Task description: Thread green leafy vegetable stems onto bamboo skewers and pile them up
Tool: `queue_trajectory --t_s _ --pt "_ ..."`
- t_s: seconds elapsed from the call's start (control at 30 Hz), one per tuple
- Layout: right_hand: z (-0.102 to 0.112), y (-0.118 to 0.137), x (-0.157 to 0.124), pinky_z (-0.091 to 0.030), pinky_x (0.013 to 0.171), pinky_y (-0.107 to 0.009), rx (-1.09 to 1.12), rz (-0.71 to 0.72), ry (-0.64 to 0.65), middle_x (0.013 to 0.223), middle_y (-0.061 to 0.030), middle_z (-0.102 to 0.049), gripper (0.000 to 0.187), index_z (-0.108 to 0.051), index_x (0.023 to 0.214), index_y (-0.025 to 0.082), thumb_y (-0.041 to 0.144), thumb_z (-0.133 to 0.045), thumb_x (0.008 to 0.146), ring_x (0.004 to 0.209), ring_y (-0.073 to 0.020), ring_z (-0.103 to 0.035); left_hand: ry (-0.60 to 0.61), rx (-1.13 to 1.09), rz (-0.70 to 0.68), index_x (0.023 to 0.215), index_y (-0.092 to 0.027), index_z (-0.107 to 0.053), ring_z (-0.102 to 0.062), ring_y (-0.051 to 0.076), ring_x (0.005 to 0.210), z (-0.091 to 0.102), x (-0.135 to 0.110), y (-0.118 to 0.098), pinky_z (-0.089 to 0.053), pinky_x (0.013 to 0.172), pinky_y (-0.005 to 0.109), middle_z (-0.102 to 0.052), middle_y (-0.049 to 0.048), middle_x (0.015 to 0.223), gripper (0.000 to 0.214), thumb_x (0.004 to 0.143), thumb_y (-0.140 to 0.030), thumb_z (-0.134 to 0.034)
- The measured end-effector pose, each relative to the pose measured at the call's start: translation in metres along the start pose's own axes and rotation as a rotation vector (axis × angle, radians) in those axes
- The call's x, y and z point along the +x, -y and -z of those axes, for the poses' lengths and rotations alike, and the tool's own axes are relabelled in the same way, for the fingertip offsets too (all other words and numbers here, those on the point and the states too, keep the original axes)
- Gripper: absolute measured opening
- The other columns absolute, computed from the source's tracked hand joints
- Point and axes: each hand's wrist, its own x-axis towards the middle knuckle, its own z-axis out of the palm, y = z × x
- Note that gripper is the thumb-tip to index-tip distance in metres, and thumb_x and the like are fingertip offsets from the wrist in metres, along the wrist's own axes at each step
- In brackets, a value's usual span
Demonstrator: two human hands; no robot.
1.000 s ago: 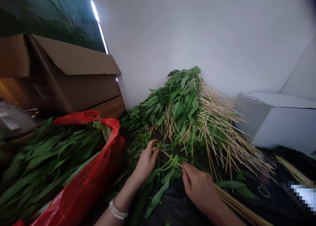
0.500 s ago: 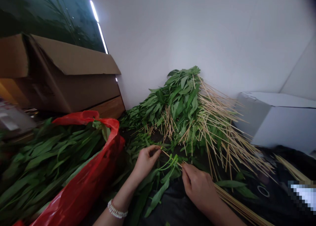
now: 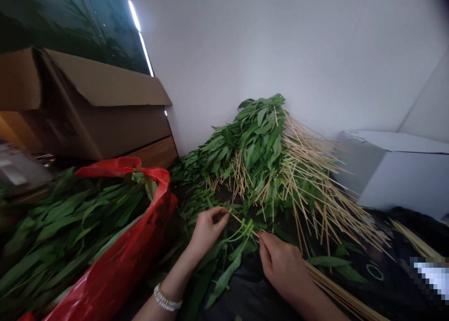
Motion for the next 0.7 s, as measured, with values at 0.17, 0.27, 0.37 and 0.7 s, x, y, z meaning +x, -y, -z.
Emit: queue_trajectory --t_s 0.17,0.27,0.37,0.7 --pt "0.000 -0.001 0.000 -0.039 0.061 -0.024 0.005 -0.001 0.001 0.085 -0.0012 -0.068 0.024 -0.058 0.095 0.022 0.016 -0.035 0.090 0.072 -0.0143 -0.065 -0.002 0.027 -0.012 0.088 -0.015 -0.072 -0.065 0.018 0.069 -0.001 0.000 0.001 -0.049 0.062 0.023 -0.073 0.0044 0.079 0.022 0.080 -0.031 -0.058" --pt "0.000 -0.001 0.000 -0.038 0.061 -0.024 0.007 -0.001 0.007 0.084 -0.0014 -0.067 0.024 -0.058 0.094 0.021 0.016 -0.035 0.090 0.072 -0.0149 -0.065 -0.005 0.043 -0.030 0.088 -0.015 -0.072 -0.066 0.018 0.071 -0.001 0.000 0.002 -0.050 0.064 0.023 -0.074 0.0044 0.081 0.021 0.081 -0.030 -0.057" --pt "0.000 -0.001 0.000 -0.038 0.061 -0.024 0.003 0.005 0.005 0.085 -0.0011 -0.067 0.023 -0.057 0.095 0.022 0.016 -0.035 0.090 0.073 -0.0154 -0.065 0.000 0.092 -0.066 0.089 -0.017 -0.072 -0.067 0.018 0.071 0.000 -0.001 0.000 -0.051 0.065 0.023 -0.074 0.0039 0.083 0.019 0.082 -0.027 -0.057" --pt "0.000 0.000 -0.001 -0.037 0.061 -0.025 -0.017 0.009 0.041 0.082 -0.0015 -0.068 0.024 -0.058 0.092 0.021 0.015 -0.035 0.090 0.072 -0.0167 -0.065 0.042 0.254 -0.188 0.091 -0.020 -0.072 -0.068 0.018 0.076 0.001 -0.004 -0.008 -0.050 0.072 0.025 -0.074 0.0042 0.086 0.018 0.083 -0.024 -0.056"
